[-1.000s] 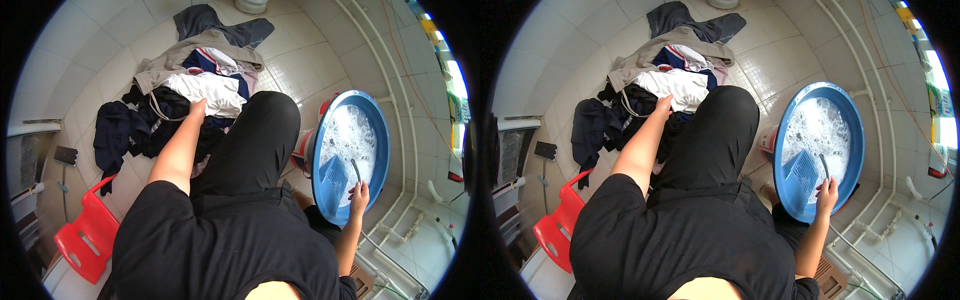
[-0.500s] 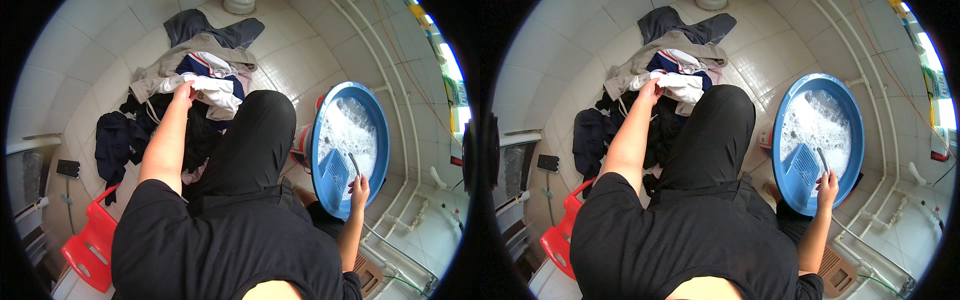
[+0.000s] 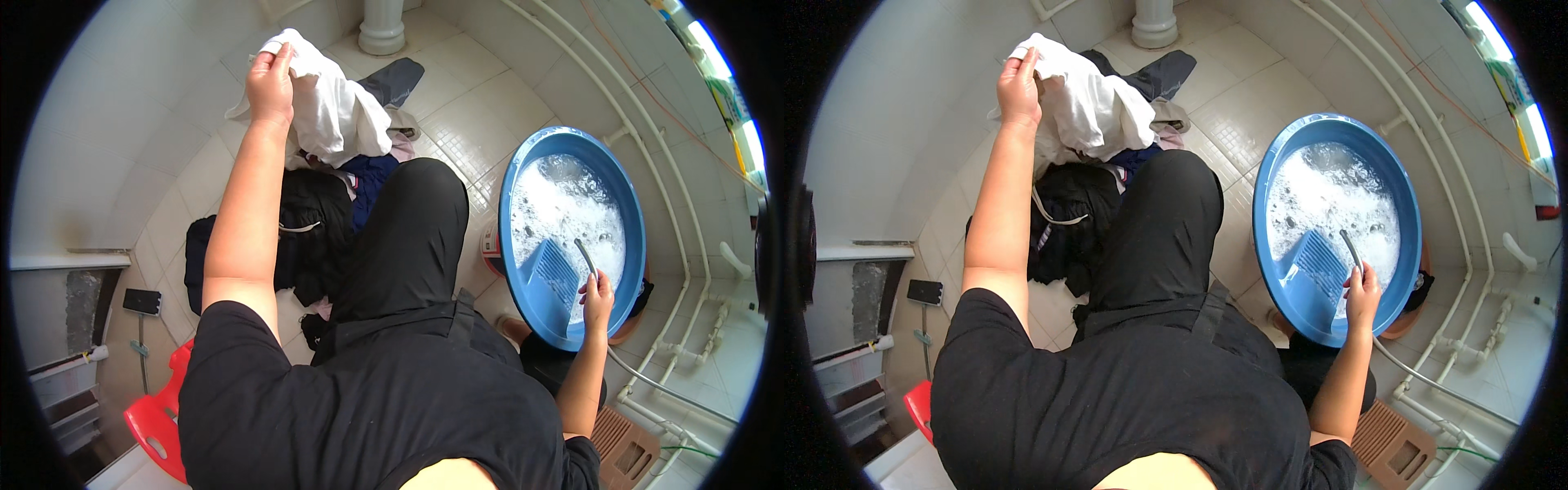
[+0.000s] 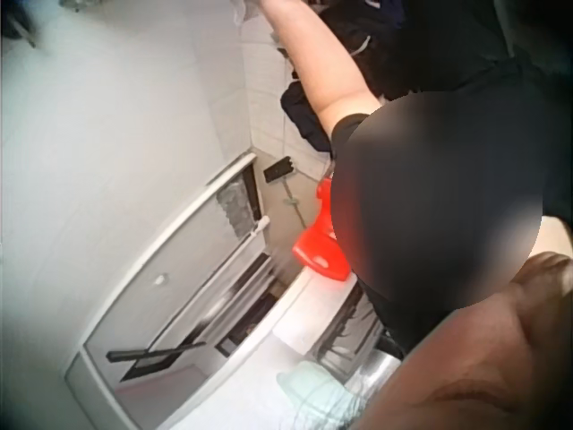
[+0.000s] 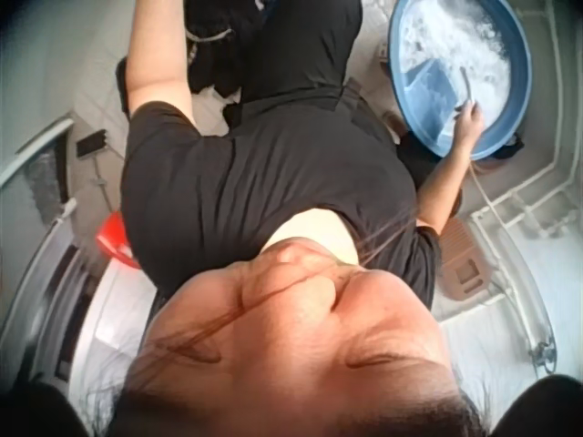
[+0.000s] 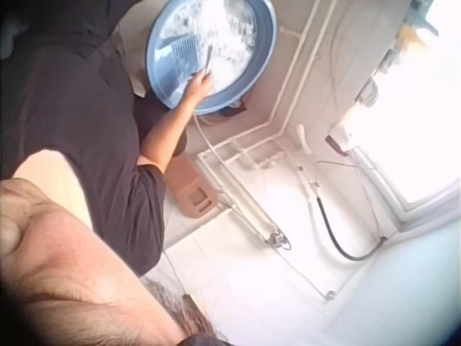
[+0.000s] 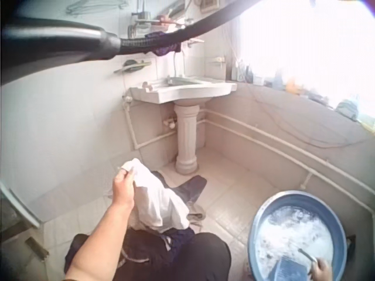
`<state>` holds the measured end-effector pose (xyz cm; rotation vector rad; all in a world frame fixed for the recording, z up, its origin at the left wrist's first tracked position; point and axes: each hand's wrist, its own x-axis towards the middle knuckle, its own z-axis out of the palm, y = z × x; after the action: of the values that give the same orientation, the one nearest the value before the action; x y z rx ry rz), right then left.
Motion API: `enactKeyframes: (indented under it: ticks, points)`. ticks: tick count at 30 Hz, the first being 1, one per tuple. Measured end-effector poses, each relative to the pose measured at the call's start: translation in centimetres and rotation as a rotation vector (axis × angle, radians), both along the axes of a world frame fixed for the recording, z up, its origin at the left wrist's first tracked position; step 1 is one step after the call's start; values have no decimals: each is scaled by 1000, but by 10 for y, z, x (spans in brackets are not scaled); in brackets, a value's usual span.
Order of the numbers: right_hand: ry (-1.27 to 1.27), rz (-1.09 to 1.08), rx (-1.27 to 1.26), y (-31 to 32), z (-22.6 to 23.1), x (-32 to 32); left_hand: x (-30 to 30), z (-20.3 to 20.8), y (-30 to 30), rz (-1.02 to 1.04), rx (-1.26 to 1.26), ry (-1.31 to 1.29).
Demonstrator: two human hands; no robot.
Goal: The person sits on the floor and hand-washes a striped garment in a blue basin filled with soapy water. They scrub the fabric against a washboard, rinse it with a handheld shower head, and then add more clothes from a pile on the floor to the basin.
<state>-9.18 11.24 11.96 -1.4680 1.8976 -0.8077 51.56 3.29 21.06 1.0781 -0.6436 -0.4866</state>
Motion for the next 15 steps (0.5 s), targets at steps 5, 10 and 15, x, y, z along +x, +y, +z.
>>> enactKeyframes:
  ticks: [5, 10, 15]
  points:
    - [61, 11, 17, -1, 13, -2, -43, 53, -9, -238, -150, -144]
    - [3, -18, -17, -14, 14, -14, -71, 104, -35, -606, -247, -151]
    - [-82, -151, 19, 5, 6, -52, -206, 199, -36, -1187, -589, -248]
